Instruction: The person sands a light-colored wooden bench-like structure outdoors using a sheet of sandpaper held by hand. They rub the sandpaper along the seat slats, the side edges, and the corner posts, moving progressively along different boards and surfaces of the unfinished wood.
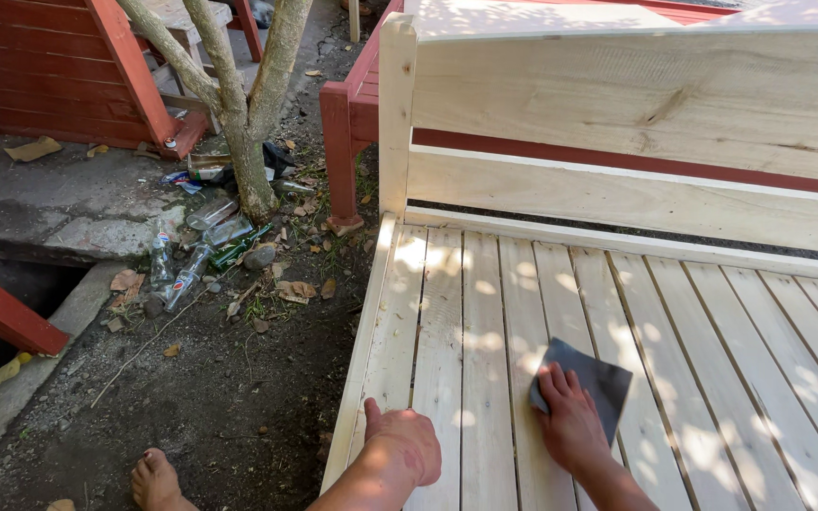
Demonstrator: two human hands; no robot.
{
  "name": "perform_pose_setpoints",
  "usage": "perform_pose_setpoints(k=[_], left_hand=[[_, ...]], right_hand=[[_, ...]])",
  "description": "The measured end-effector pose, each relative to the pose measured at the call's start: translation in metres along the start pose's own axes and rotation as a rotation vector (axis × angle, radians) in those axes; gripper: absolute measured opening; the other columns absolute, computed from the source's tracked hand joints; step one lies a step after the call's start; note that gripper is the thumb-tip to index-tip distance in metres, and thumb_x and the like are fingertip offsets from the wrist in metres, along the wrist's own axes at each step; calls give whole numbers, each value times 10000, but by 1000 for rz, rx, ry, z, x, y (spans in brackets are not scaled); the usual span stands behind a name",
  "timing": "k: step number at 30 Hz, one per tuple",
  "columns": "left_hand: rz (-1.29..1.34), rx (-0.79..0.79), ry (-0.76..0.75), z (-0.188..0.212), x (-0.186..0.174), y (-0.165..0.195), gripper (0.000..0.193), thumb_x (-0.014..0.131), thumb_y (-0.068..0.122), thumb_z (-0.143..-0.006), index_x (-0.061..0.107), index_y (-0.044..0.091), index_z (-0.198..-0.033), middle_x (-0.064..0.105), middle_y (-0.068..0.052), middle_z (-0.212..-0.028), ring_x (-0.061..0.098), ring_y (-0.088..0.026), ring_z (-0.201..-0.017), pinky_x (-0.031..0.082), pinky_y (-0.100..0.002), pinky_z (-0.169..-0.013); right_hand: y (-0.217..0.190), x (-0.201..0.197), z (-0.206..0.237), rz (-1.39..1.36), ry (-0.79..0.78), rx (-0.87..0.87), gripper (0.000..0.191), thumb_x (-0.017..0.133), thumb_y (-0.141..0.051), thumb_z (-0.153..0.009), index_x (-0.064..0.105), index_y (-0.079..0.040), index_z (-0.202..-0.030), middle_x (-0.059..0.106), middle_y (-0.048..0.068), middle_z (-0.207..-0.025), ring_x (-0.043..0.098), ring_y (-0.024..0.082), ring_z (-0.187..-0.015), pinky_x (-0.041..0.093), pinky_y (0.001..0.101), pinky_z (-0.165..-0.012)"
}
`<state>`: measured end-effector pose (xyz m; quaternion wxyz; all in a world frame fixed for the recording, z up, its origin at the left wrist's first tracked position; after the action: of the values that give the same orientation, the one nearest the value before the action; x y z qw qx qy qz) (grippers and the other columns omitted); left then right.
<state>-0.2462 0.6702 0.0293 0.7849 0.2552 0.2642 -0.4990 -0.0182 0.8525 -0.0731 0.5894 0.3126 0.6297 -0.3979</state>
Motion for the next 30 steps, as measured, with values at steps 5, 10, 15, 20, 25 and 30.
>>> perform_pose_setpoints(k=[5,10,15,20,25,30], left_hand=[[126,35,53,-5,2,-24,716,522,50,-871,318,67,-1557,681,-148,-1319,600,-317,-1313,81,-595,-1283],[124,56,32,-17,-6,-30,431,576,208,-941,654,47,-1333,621,-156,-1387,524,-319,-1382,201,-588,-1259],[53,119,-3,-21,6,-30,462,545,315,-991,581,85,-1391,552,-127,-1470,453,-291,-1437,156,-595,-1265],[22,292,228,-5,38,-51,526,607,299,-956,526,128,-1447,314,-67,-1630,261,-270,-1504,48,-586,-1238],[472,247,360,-1,46,-81,336,620,270,-949,718,150,-1247,584,-28,-1465,523,-233,-1378,343,-376,-1201],[967,159,677,-6,33,-105,312,647,191,-904,745,150,-1198,709,-51,-1309,663,-234,-1238,497,-306,-1070]], right_hand=[[-76,-9,-17,-80,21,-135,612,593,-331,-975,391,-163,-1528,313,67,-1656,274,327,-1545,283,447,-1243],[-90,31,83,-13,-370,-224,800,635,-386,-934,255,-249,-1623,178,8,-1709,133,274,-1547,162,471,-1226],[-112,0,56,-23,-226,-217,757,606,-226,-897,345,-244,-1607,262,-14,-1675,204,253,-1557,215,413,-1246],[-139,3,-1,-90,-98,-136,637,568,-207,-965,333,-151,-1554,261,34,-1670,221,280,-1541,231,427,-1228],[-139,85,89,-3,-170,-464,682,588,-336,-991,327,-169,-1599,252,107,-1695,240,390,-1539,226,558,-1134],[-181,74,103,20,-194,-504,566,558,-303,-1040,374,-201,-1566,297,51,-1664,294,320,-1504,234,539,-1168]])
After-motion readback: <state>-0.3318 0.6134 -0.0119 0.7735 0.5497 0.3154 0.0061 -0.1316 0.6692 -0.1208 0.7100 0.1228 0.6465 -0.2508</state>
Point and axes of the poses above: each hand's wrist, its own z-axis away from the middle knuckle, its own x-axis out of the palm, y = z × x, the point moved 2 cm from there along -z, towards the middle knuckle
